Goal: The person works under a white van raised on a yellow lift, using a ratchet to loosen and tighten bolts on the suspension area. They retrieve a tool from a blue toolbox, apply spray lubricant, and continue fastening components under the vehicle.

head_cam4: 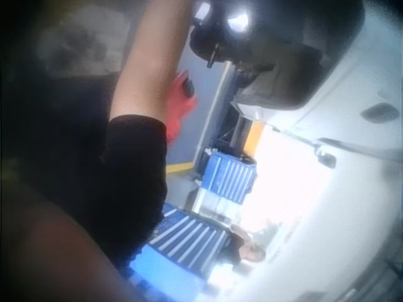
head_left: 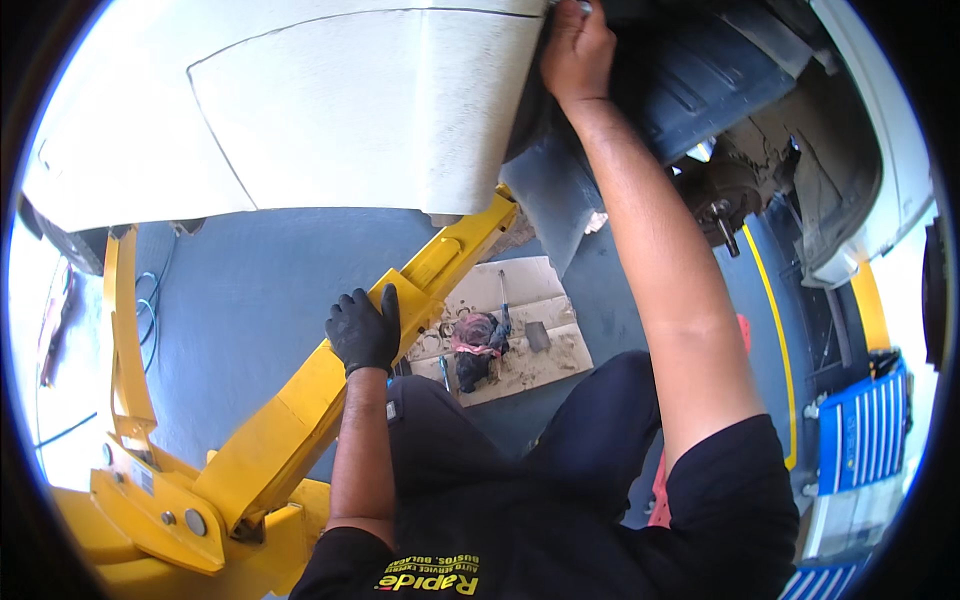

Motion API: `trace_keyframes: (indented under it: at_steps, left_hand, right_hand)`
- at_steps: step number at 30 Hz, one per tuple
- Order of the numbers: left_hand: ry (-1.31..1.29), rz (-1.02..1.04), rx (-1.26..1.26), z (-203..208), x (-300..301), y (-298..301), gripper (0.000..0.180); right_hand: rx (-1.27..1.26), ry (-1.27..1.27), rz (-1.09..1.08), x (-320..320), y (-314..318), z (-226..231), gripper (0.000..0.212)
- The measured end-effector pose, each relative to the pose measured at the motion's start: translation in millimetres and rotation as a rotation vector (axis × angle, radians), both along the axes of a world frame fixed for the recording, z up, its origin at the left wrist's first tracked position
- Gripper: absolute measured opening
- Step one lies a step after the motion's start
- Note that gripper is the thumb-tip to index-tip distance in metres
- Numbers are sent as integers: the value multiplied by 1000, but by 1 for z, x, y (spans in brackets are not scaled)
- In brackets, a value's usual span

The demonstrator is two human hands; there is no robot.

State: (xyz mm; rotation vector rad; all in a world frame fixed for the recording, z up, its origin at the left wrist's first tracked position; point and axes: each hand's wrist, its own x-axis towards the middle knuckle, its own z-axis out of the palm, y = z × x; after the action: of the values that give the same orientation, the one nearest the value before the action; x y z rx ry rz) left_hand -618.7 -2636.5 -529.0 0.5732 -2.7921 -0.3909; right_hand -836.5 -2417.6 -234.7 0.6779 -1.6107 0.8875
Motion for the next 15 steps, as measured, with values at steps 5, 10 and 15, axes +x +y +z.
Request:
trace_keyframes:
  at_steps: [5,10,15]
  left_hand:
    - [82,30,-58,-16,-2,-9,58]
    - [46,18,-75,-14,4,-6,57]
    - [58,-33,-78,-16,-7,4,58]
  right_hand:
    - [-36,-258,78,17,-5,8,54]
    - [-13,-138,15,10,-11,8,49]
    - [23,55,50,2,12,4,46]
